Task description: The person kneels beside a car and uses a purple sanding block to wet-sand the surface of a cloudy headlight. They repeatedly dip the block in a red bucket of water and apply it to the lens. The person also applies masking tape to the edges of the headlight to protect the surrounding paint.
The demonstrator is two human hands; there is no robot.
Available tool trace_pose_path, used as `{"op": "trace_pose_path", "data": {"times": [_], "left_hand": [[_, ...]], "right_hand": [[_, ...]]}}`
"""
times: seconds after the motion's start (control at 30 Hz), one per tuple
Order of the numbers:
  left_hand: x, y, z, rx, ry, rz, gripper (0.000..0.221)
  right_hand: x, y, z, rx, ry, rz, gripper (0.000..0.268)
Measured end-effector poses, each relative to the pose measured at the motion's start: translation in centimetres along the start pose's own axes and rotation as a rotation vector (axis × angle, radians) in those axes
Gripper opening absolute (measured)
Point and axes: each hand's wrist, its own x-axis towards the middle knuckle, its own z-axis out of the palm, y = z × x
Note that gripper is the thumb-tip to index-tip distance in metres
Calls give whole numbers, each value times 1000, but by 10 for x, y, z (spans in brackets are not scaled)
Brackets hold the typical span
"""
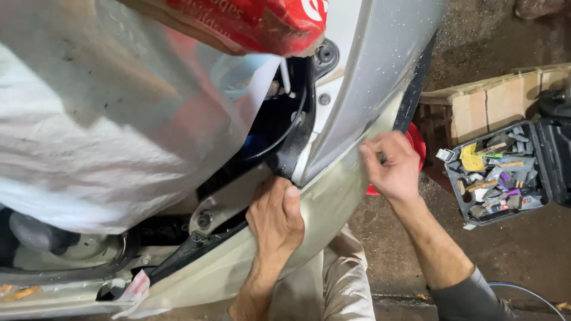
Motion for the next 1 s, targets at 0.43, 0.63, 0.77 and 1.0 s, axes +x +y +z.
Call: {"op": "trace_pose_path", "data": {"times": [0.43,0.63,0.77,1.0], "left_hand": [[-3,3,-6,-43,-75,-64,45],[-7,-2,0,0,-10,-27,44],[-8,-7,5,2,54,40,46],[-8,-5,10,30,65,31,55]], "right_hand": [[-36,-63,10,-85,107,82,24],[-39,-3,0,12,82,11,23],[-37,-7,4,6,217,114,15],[-59,-32,-13,33,213,68,17]]}}
